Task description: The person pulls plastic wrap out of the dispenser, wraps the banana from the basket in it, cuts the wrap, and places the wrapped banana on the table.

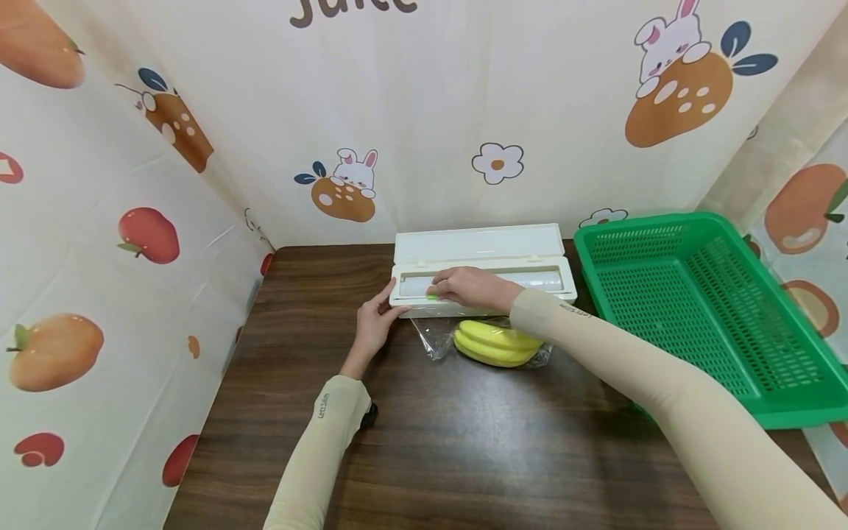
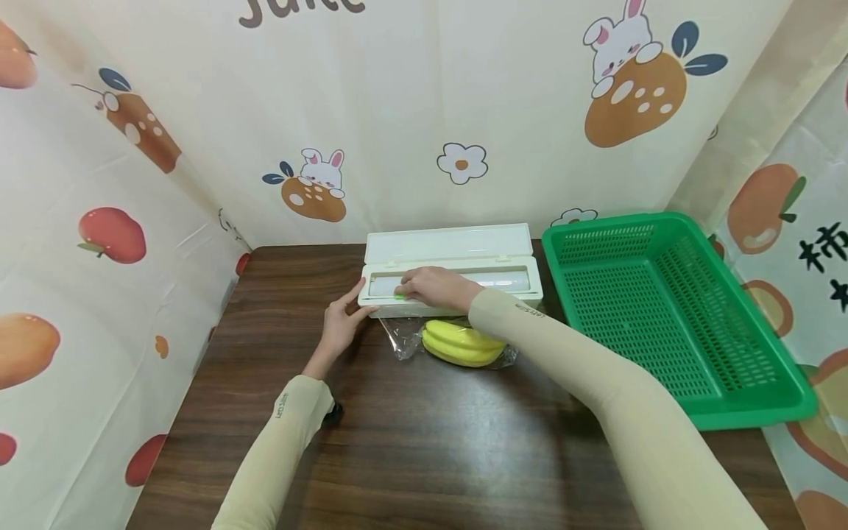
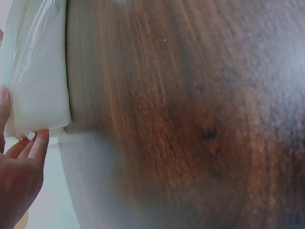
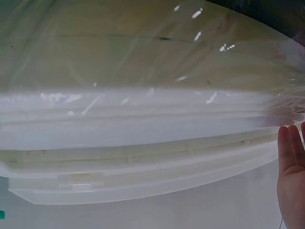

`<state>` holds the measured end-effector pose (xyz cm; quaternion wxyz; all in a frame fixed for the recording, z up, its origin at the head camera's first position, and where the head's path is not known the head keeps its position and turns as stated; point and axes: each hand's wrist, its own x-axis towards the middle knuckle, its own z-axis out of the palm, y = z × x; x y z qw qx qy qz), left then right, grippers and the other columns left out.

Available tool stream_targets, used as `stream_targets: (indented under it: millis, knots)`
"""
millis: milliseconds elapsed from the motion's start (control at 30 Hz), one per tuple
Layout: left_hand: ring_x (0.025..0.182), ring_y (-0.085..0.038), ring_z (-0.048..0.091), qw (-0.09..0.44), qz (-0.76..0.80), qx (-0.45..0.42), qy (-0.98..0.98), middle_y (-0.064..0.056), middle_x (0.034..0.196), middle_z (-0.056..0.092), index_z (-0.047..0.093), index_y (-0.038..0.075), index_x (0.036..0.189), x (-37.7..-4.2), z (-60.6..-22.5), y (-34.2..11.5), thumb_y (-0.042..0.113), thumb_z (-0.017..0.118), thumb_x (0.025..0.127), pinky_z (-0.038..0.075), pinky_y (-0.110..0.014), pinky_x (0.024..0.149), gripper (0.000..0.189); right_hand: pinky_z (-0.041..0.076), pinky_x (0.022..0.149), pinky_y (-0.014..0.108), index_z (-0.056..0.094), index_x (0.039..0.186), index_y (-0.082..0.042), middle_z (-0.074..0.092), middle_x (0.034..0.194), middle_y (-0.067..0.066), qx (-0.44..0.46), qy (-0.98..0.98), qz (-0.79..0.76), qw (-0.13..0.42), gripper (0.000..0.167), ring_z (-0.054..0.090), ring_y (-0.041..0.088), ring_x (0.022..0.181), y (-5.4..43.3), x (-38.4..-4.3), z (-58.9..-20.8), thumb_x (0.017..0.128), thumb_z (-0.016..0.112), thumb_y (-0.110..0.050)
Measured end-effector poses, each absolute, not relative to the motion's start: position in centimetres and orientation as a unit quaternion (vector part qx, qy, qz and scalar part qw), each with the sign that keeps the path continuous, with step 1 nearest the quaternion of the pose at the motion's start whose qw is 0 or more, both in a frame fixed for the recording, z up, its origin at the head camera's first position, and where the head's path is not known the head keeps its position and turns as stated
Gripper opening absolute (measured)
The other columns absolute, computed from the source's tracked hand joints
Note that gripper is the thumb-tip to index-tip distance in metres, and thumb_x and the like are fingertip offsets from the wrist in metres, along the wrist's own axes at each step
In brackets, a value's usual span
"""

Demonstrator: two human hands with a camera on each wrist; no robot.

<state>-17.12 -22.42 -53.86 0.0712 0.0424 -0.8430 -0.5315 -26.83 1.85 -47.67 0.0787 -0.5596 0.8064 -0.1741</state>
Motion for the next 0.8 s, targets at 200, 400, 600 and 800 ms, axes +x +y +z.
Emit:
stream_targets:
  millis: [200,400,600,800]
  knots:
    - [0.130,-0.026,0.063,0.068,-0.533,0.044,-0.842,-0.018,0.146,0.061,0.056,0.012,0.152,-17.1,-53.8,-22.4,0.011,0.083,0.090,0.052,-0.019,0.095,0.067,0.053,0.109,0.046,0.074,0.132,-0.008,0.071,0.133,0.019,-0.561,0.805,-0.179,0.080,0.028,0.069,0.035,0.123,2.1,-26.9,-47.8,0.106,0.063,-0.007]
    - [0.129,-0.029,0.064,0.080,-0.532,0.042,-0.842,-0.020,0.143,0.062,0.057,0.009,0.150,-17.0,-53.4,-22.5,0.008,0.085,0.088,0.056,-0.026,0.097,0.068,0.053,0.108,0.047,0.076,0.129,-0.009,0.071,0.133,0.019,-0.549,0.811,-0.185,0.078,0.026,0.068,0.036,0.123,3.1,-26.8,-47.3,0.105,0.065,-0.007]
    - [0.129,-0.030,0.064,0.086,-0.534,0.041,-0.840,-0.021,0.142,0.062,0.058,0.008,0.149,-17.0,-53.6,-22.5,0.007,0.085,0.087,0.057,-0.032,0.099,0.068,0.052,0.110,0.048,0.076,0.130,-0.009,0.070,0.135,0.019,-0.544,0.815,-0.185,0.078,0.027,0.067,0.036,0.126,3.8,-26.8,-47.6,0.106,0.064,-0.010]
    - [0.130,-0.029,0.063,0.078,-0.541,0.045,-0.836,-0.020,0.143,0.061,0.058,0.009,0.150,-17.0,-53.6,-22.2,0.008,0.085,0.088,0.054,-0.017,0.094,0.068,0.052,0.110,0.048,0.076,0.130,-0.009,0.070,0.135,0.020,-0.543,0.815,-0.186,0.079,0.027,0.067,0.037,0.125,4.2,-26.6,-47.5,0.105,0.065,-0.010]
